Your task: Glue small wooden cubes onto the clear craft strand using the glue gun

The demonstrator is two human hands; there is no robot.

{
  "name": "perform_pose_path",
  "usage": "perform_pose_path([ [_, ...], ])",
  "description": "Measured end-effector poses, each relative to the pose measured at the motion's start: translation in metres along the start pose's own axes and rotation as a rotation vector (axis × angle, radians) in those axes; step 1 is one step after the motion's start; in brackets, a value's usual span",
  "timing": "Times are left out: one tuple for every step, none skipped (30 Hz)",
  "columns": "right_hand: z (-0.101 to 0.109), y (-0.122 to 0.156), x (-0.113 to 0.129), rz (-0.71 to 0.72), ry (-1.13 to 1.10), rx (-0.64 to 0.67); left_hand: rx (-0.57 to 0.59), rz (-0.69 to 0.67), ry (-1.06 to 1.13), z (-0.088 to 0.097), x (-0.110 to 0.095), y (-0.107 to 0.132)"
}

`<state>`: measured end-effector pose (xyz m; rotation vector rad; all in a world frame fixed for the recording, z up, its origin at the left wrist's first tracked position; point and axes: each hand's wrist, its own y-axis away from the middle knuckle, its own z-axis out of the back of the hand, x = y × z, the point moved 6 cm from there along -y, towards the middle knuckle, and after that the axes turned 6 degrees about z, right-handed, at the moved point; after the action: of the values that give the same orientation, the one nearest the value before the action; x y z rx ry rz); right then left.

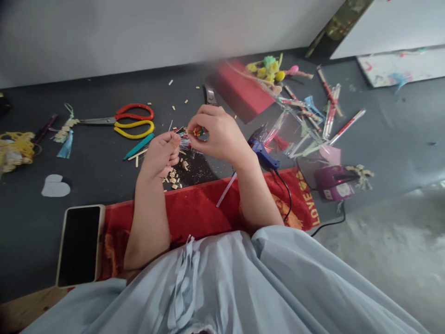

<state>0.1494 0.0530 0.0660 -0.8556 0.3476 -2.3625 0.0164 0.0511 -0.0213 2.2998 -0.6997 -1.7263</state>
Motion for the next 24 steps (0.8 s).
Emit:
perform_pose_path([
  [0.0003,-0.0002,0.0012,0.013,-0.005,-0.005,0.008,0.001,-0.017,-0.0009,0.0003,0.0004],
  [0.0007,-0.0005,0.0025,0.03,-0.011,-0.013,0.018,0.005,-0.034,-0.002,0.0008,0.0007],
  [0.0012,-0.0007,0.004,0.048,-0.019,-0.02,0.031,0.009,-0.051,-0.0033,0.0014,0.001],
  [0.0018,-0.0009,0.0055,0.068,-0.026,-0.028,0.043,0.012,-0.063,-0.0045,0.002,0.0012],
  [0.0022,-0.0009,0.0066,0.085,-0.032,-0.032,0.053,0.013,-0.07,-0.0057,0.0024,0.0013],
  [0.0023,-0.0009,0.0074,0.096,-0.036,-0.031,0.061,0.012,-0.072,-0.0068,0.0027,0.0013],
  [0.0021,-0.0009,0.0076,0.101,-0.037,-0.025,0.068,0.012,-0.069,-0.0077,0.0029,0.0011],
  [0.0016,-0.0007,0.0075,0.099,-0.036,-0.015,0.072,0.013,-0.063,-0.0084,0.0032,0.0009],
  [0.0011,-0.0006,0.0073,0.095,-0.034,-0.004,0.072,0.016,-0.055,-0.0088,0.0035,0.0005],
  [0.0007,-0.0006,0.007,0.091,-0.033,0.004,0.07,0.02,-0.049,-0.0089,0.0039,0.0002],
  [0.0001,-0.0005,0.0068,0.087,-0.032,0.013,0.067,0.023,-0.044,-0.0088,0.0043,-0.0002],
  [-0.0003,-0.0006,0.0067,0.082,-0.032,0.019,0.065,0.024,-0.041,-0.0087,0.0047,-0.0004],
  [-0.0008,-0.0007,0.0065,0.076,-0.032,0.026,0.063,0.024,-0.041,-0.0085,0.0049,-0.0005],
  [-0.0014,-0.0008,0.0063,0.067,-0.032,0.032,0.065,0.023,-0.043,-0.0085,0.0052,-0.0005],
  [-0.002,-0.001,0.006,0.059,-0.033,0.038,0.071,0.023,-0.046,-0.0088,0.0055,-0.0003],
  [-0.0026,-0.0011,0.0058,0.052,-0.036,0.045,0.079,0.023,-0.05,-0.0092,0.0058,-0.0001],
  [-0.003,-0.0013,0.0057,0.047,-0.04,0.049,0.086,0.024,-0.054,-0.0096,0.0061,0.0002],
  [-0.0034,-0.0014,0.0057,0.045,-0.044,0.051,0.091,0.028,-0.059,-0.0101,0.0065,0.0004],
  [-0.0035,-0.0015,0.0056,0.045,-0.049,0.051,0.093,0.032,-0.064,-0.0105,0.0069,0.0005],
  [-0.0035,-0.0015,0.0056,0.046,-0.052,0.052,0.091,0.036,-0.07,-0.0106,0.0071,0.0005],
  [-0.0035,-0.0015,0.0054,0.047,-0.055,0.052,0.085,0.04,-0.075,-0.0105,0.0073,0.0003],
  [-0.0034,-0.0015,0.0052,0.047,-0.056,0.052,0.075,0.042,-0.078,-0.01,0.0072,0.0001],
  [-0.0032,-0.0015,0.0049,0.046,-0.058,0.052,0.066,0.042,-0.081,-0.0095,0.0071,-0.0003],
  [-0.0029,-0.0014,0.0046,0.046,-0.06,0.05,0.057,0.04,-0.08,-0.0089,0.0067,-0.0007],
])
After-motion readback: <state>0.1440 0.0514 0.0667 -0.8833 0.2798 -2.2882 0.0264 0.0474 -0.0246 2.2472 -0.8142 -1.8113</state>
